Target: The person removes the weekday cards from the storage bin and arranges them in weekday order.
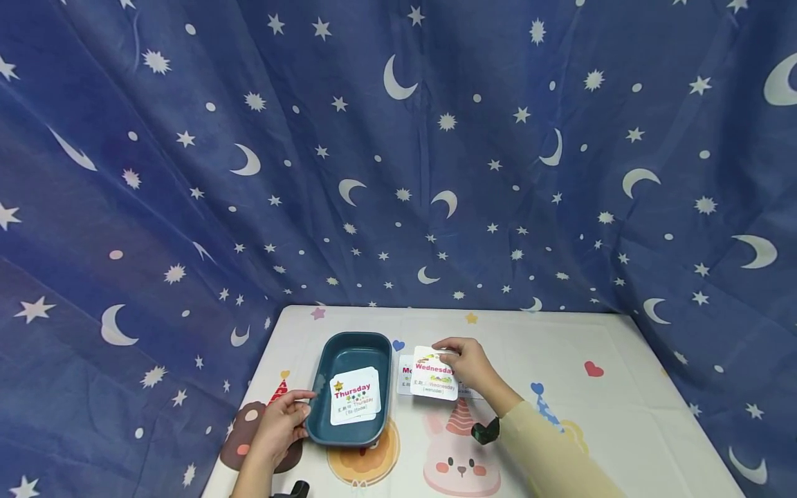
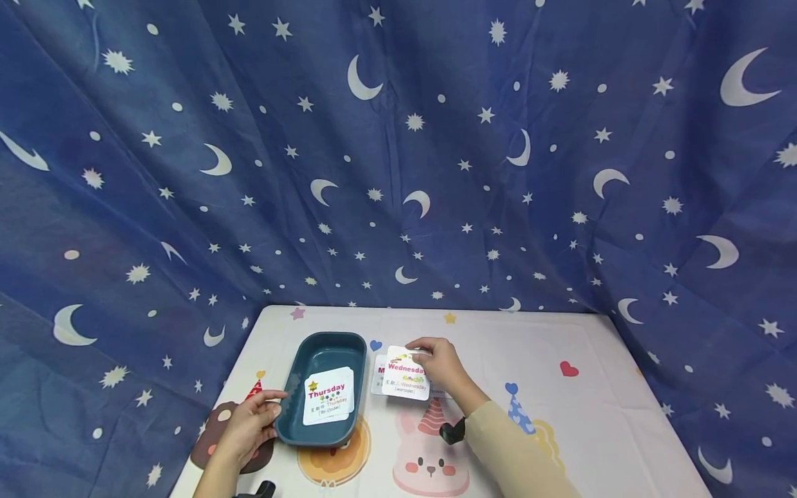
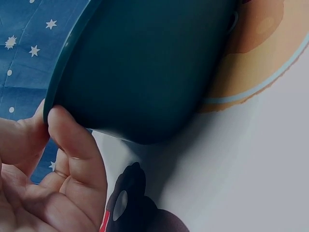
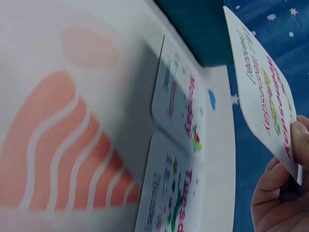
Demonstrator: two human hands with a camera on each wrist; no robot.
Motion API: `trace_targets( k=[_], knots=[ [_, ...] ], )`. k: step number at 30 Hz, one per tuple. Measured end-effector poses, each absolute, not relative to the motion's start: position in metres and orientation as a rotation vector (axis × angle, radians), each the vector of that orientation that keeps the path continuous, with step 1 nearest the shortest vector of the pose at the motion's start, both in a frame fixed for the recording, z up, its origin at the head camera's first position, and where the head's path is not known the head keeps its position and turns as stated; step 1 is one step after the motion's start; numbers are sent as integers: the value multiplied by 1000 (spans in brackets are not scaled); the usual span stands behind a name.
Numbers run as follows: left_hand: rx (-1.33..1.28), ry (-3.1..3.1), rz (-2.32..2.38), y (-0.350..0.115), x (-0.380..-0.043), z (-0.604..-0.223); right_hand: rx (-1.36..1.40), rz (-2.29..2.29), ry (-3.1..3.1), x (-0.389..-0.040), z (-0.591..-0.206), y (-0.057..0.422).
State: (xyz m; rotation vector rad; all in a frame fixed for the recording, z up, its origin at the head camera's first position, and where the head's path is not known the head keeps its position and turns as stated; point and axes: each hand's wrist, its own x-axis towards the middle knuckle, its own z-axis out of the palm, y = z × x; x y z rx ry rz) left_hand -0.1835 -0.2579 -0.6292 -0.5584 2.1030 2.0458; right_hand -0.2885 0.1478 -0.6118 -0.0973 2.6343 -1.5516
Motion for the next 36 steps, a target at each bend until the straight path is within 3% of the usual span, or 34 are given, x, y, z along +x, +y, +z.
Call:
trace_targets(
  k=[36],
  knots=[
    [-562, 2103, 2045, -259, -183, -630, 94, -1414, 2726, -284, -629, 235]
  ],
)
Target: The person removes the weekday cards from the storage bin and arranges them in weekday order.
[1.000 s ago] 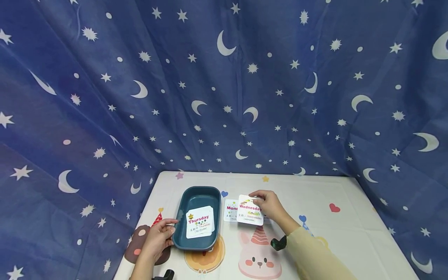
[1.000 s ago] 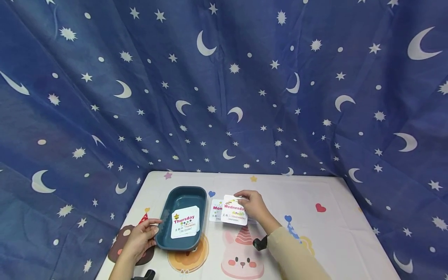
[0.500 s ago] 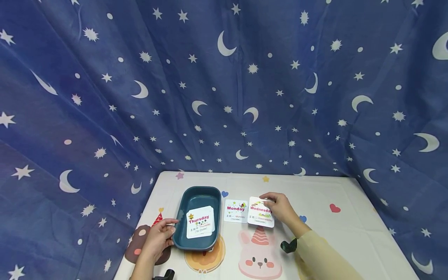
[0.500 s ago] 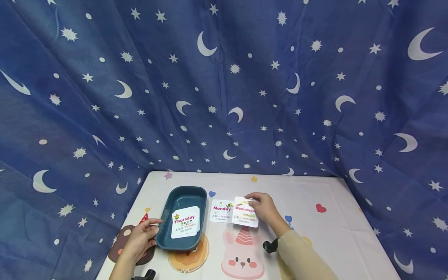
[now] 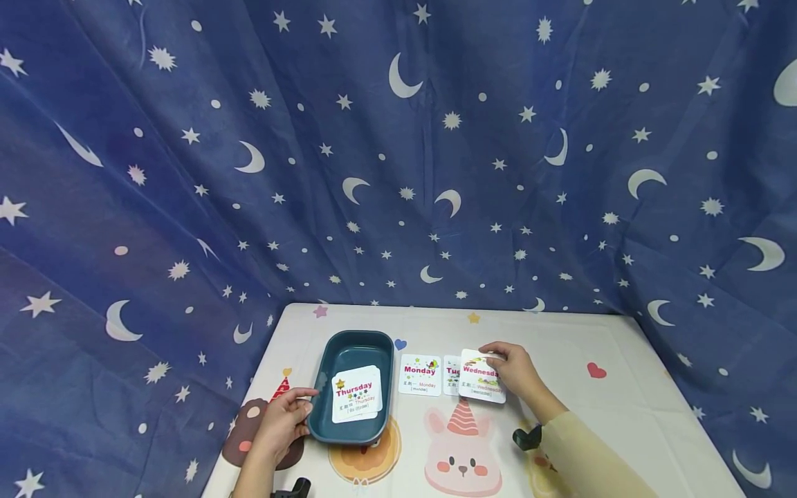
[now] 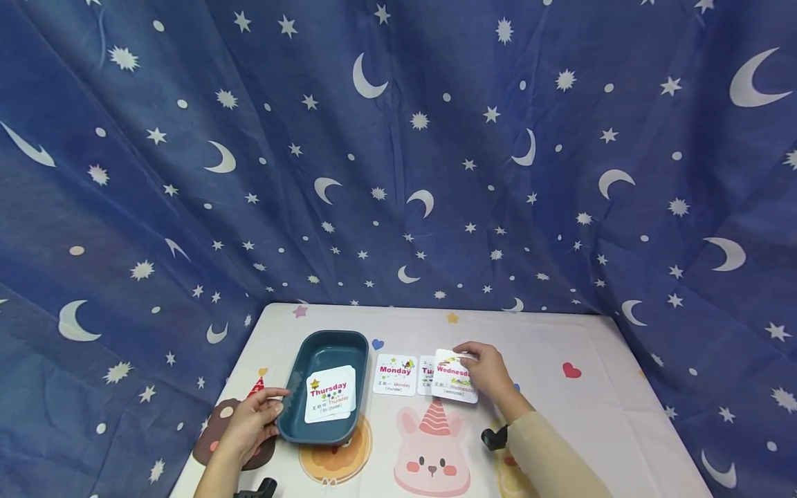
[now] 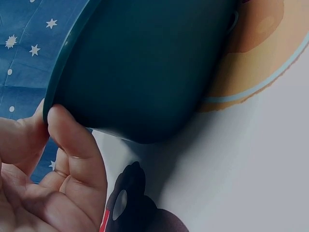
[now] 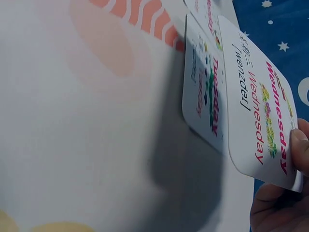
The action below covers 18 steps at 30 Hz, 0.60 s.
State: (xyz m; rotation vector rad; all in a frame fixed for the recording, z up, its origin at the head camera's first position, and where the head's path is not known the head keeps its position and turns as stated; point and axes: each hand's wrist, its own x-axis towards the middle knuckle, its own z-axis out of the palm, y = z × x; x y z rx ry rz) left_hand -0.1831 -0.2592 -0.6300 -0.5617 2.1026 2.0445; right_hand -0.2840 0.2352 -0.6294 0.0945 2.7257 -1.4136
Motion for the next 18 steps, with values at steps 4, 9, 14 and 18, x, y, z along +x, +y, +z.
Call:
trace_targets(
  k=[4, 9, 14, 18],
  knots=[
    [-559, 2096, 2051, -259, -183, -630, 98, -1388, 2737, -286, -633, 242],
    [-548, 2094, 2065, -259, -183, -630, 122, -1365, 2726, -288, -635, 253],
    [-567, 2090, 2059, -259, -184, -631, 136, -1353, 2715, -291, -636, 263],
    [-574, 2095, 2049, -259, -184, -630, 138, -1328, 2727, -292, -637, 269]
  ],
)
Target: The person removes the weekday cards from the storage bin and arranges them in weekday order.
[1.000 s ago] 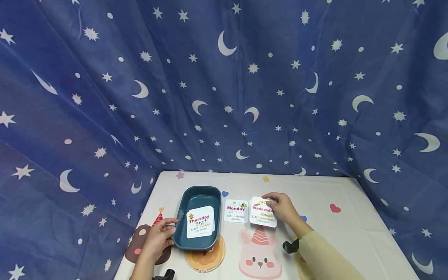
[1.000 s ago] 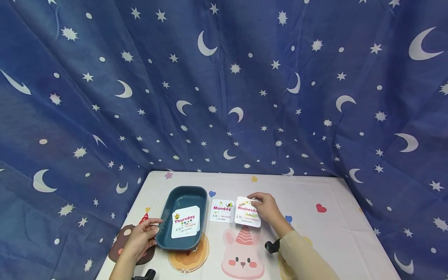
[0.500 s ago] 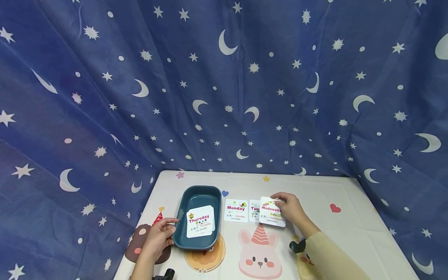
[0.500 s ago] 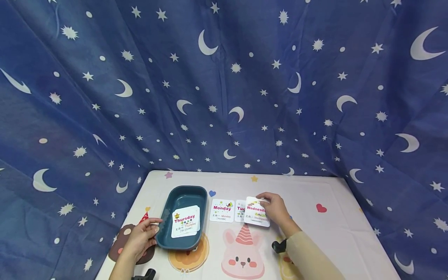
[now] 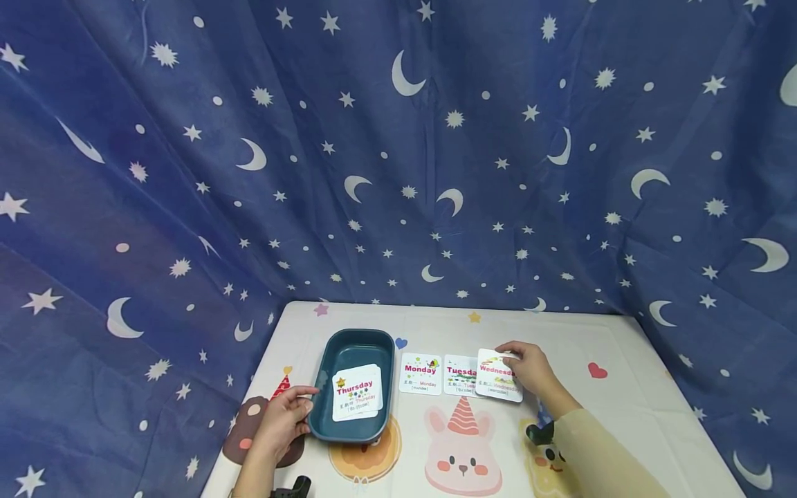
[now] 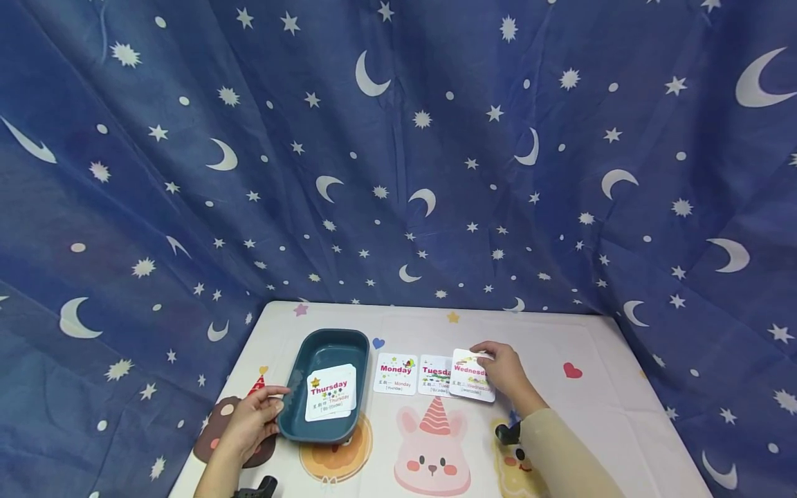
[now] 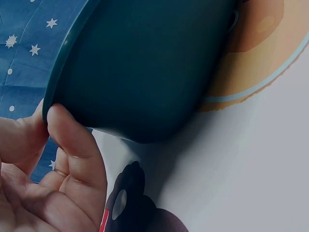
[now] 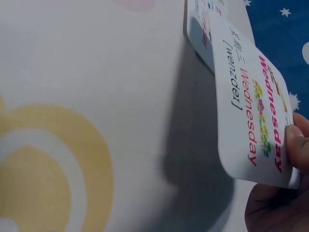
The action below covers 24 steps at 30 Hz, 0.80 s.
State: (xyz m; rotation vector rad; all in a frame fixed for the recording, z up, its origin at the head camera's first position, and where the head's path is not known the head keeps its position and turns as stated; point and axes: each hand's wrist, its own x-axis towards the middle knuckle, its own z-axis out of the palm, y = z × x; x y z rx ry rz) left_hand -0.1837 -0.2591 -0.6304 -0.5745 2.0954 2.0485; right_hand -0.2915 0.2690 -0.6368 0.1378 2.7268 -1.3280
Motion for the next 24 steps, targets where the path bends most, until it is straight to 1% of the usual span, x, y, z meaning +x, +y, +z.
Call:
trace_targets(
  k=[16, 24],
  knots=[
    [-568, 2094, 2051, -259, -185, -629, 148, -1131, 2793, -297, -644, 290],
    [-573, 2088, 2057, -260, -185, -631, 201, -1045, 2814, -296, -648, 289]
  ],
)
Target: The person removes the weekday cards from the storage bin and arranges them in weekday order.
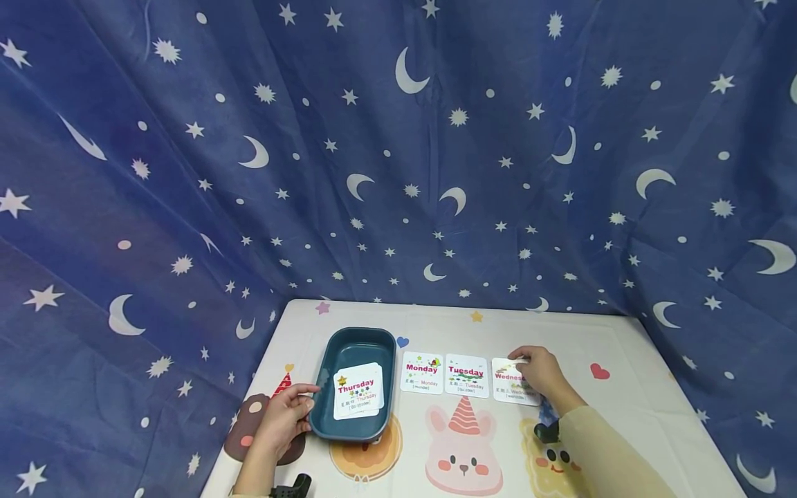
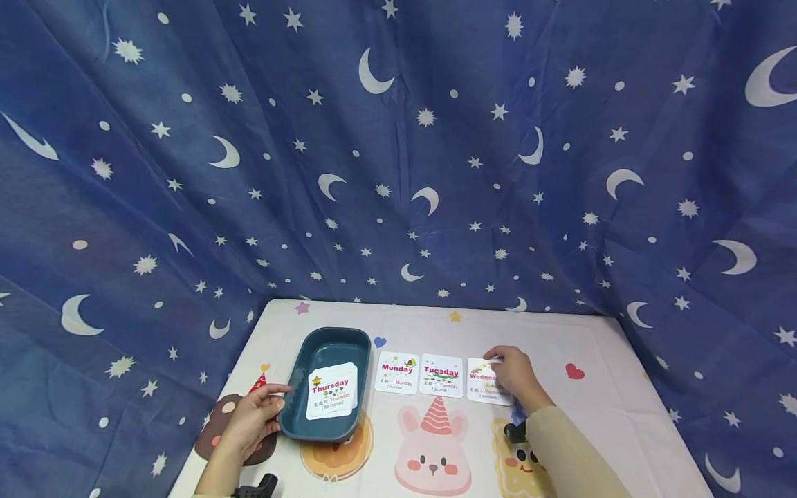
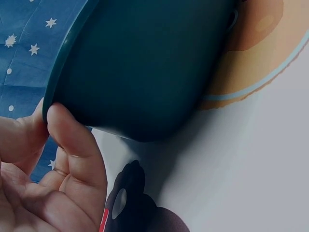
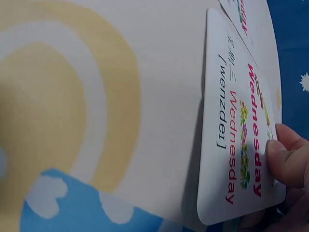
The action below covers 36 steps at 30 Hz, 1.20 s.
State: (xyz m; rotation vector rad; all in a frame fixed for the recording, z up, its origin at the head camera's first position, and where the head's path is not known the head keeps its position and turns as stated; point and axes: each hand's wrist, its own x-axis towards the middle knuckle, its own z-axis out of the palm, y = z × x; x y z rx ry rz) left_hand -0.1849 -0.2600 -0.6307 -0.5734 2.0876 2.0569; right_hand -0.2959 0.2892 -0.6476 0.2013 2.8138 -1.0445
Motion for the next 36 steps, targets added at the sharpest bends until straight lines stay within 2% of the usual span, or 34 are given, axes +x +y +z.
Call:
trace_targets(
  k=[36],
  knots=[
    [-574, 2079, 2072, -259, -183, -630, 281, -871, 3004, -295, -658, 276]
  ],
)
